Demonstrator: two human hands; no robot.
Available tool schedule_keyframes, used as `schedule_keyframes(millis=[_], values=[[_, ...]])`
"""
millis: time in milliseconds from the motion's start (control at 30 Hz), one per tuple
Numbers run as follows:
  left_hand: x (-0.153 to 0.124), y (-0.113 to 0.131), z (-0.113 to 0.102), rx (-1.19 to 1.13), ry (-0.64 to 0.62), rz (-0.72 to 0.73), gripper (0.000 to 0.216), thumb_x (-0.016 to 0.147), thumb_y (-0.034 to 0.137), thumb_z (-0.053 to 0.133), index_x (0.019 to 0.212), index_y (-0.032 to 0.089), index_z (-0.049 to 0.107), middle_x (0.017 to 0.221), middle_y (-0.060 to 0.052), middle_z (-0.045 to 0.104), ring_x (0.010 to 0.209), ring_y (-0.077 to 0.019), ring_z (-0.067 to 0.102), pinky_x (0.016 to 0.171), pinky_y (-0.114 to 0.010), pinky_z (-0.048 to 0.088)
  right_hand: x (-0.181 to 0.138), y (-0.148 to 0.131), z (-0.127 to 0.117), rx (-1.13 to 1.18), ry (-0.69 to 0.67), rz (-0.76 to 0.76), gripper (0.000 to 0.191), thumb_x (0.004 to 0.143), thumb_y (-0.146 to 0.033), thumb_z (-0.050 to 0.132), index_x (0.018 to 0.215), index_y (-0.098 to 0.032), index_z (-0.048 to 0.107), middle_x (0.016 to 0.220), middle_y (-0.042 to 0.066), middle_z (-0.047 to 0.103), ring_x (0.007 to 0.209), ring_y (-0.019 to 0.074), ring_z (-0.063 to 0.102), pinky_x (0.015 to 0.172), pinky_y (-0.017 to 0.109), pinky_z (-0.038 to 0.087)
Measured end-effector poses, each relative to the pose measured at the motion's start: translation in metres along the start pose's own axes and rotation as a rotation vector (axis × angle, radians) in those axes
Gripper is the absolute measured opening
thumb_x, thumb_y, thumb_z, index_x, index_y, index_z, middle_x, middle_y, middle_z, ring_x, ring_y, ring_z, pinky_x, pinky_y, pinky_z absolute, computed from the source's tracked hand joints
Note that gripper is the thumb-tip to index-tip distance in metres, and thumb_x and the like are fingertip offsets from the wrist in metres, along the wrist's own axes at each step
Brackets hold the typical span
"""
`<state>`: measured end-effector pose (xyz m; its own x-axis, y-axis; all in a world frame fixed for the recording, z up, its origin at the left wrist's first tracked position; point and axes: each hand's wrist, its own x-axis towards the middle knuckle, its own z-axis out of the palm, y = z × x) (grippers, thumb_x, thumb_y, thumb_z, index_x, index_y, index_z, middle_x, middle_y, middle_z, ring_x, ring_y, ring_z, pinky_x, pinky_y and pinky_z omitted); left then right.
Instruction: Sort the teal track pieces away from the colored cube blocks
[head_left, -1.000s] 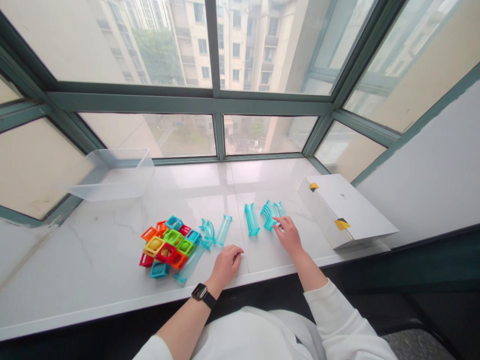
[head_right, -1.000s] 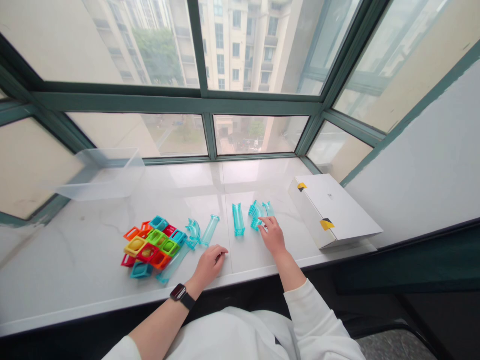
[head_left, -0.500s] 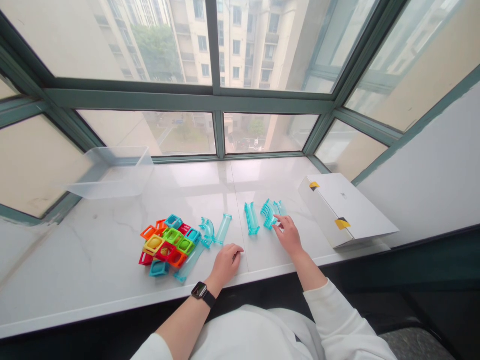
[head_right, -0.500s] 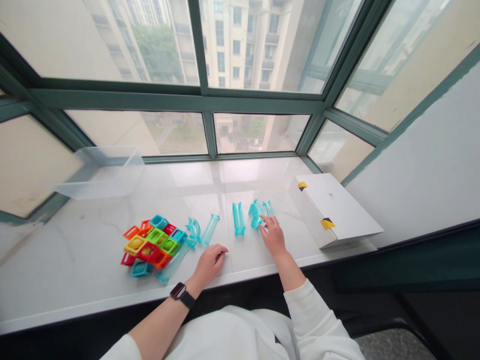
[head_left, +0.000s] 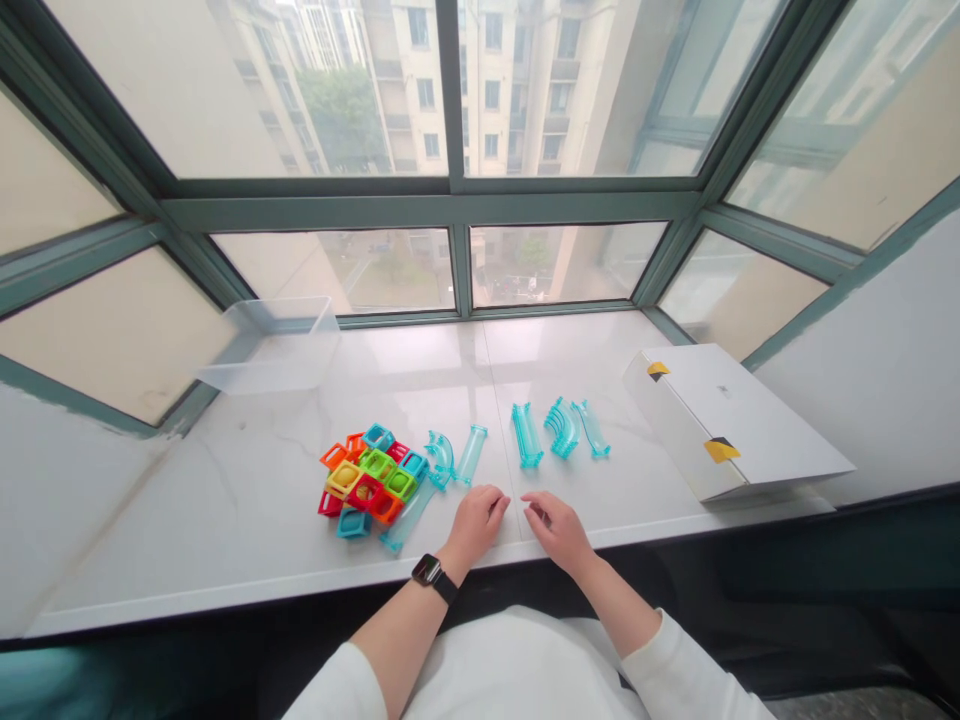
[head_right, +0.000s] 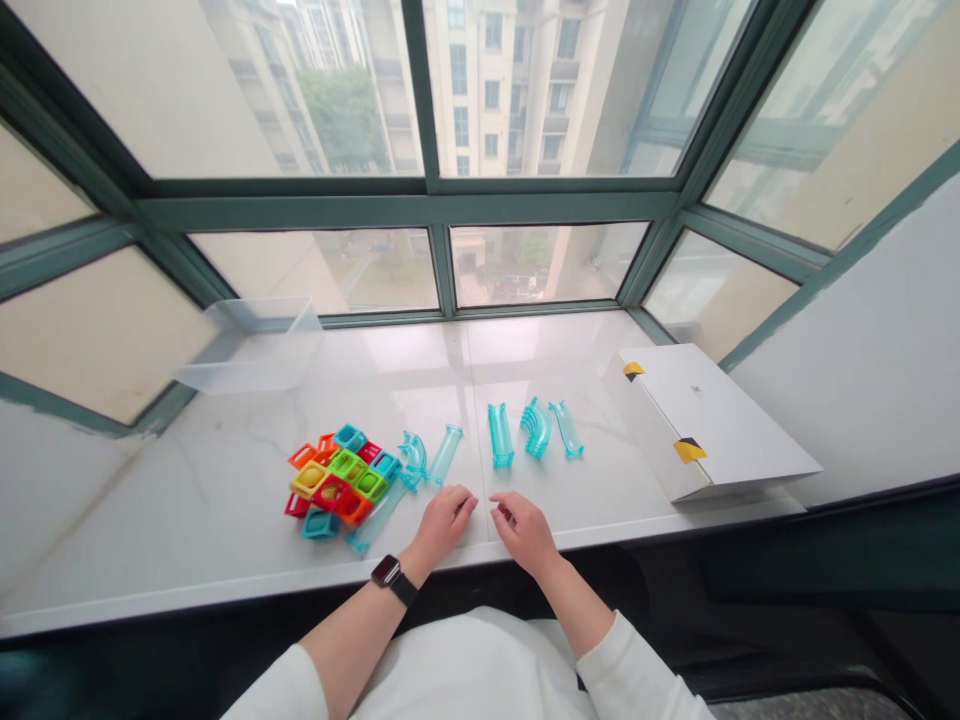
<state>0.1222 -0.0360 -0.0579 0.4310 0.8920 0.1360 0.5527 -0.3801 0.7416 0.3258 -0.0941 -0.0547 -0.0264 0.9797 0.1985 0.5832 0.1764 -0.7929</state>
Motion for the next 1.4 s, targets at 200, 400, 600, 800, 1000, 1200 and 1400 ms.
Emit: schedule_keyframes(millis=[200, 400, 600, 800, 1000, 1200, 1400], values=[[-0.004, 0.000, -0.010, -0.231, 0.021, -0.089, 0.022, 0.102, 0.032, 0.047, 0.099, 0.022, 0.067, 0.089, -0.003, 0.071, 0.084, -0.0198, 0.063, 0.079, -0.033, 0.047, 0.012, -0.009, 0.026, -0.099, -0.021, 0.025, 0.024, 0.099, -0.032, 0.054, 0.114, -0.026, 0.071, 0.096, 0.005, 0.075, 0.078, 0.0217, 0.069, 0.081, 0.038, 0.055], [-0.030, -0.010, -0.035, -0.292, 0.027, -0.136, 0.032, 0.104, 0.040, 0.047, 0.084, 0.021, 0.063, 0.076, 0.000, 0.065, 0.072, -0.0167, 0.059, 0.071, -0.030, 0.044, 0.027, -0.016, 0.049, -0.118, -0.027, -0.039, 0.023, 0.097, -0.025, 0.056, 0.116, -0.024, 0.070, 0.096, 0.005, 0.073, 0.080, 0.0215, 0.067, 0.081, 0.037, 0.054], [-0.039, -0.016, -0.041, -0.304, 0.181, -0.218, 0.045, 0.106, 0.047, 0.042, 0.070, 0.022, 0.054, 0.064, 0.002, 0.055, 0.063, -0.0155, 0.053, 0.066, -0.029, 0.039, 0.058, -0.030, 0.084, -0.168, 0.003, -0.075, 0.032, 0.093, -0.023, 0.064, 0.125, -0.025, 0.065, 0.110, 0.008, 0.068, 0.094, 0.0236, 0.067, 0.085, 0.036, 0.054], [-0.033, -0.017, -0.037, -0.299, 0.240, -0.211, 0.030, 0.104, 0.043, 0.043, 0.092, 0.023, 0.062, 0.077, 0.000, 0.062, 0.071, -0.0178, 0.058, 0.069, -0.030, 0.044, 0.077, -0.037, 0.100, -0.218, 0.017, -0.084, 0.019, 0.090, -0.015, 0.063, 0.105, -0.025, 0.069, 0.104, 0.007, 0.066, 0.094, 0.0239, 0.064, 0.085, 0.036, 0.052], [-0.033, -0.025, -0.032, -0.309, 0.221, -0.226, 0.032, 0.104, 0.039, 0.046, 0.126, 0.023, 0.061, 0.085, -0.002, 0.068, 0.076, -0.0199, 0.064, 0.074, -0.033, 0.051, 0.064, -0.030, 0.089, -0.103, 0.035, -0.069, 0.017, 0.088, -0.013, 0.058, 0.100, -0.023, 0.066, 0.100, 0.005, 0.065, 0.085, 0.0207, 0.062, 0.081, 0.033, 0.052], [-0.031, -0.026, -0.026, -0.127, 0.196, -0.165, 0.041, 0.102, 0.033, 0.049, 0.138, 0.024, 0.065, 0.104, -0.008, 0.077, 0.091, -0.0236, 0.070, 0.086, -0.036, 0.054, 0.055, -0.028, 0.073, -0.033, 0.016, -0.083, 0.014, 0.087, -0.015, 0.058, 0.097, -0.023, 0.064, 0.096, 0.004, 0.063, 0.084, 0.0206, 0.062, 0.080, 0.034, 0.053], [-0.028, -0.025, -0.022, -0.006, 0.221, -0.174, 0.049, 0.100, 0.029, 0.049, 0.148, 0.021, 0.058, 0.094, -0.007, 0.076, 0.084, -0.0229, 0.070, 0.080, -0.034, 0.054, 0.048, -0.027, 0.058, 0.056, 0.040, -0.059, 0.013, 0.085, -0.016, 0.058, 0.093, -0.023, 0.063, 0.092, 0.003, 0.063, 0.080, 0.0194, 0.063, 0.078, 0.034, 0.055]])
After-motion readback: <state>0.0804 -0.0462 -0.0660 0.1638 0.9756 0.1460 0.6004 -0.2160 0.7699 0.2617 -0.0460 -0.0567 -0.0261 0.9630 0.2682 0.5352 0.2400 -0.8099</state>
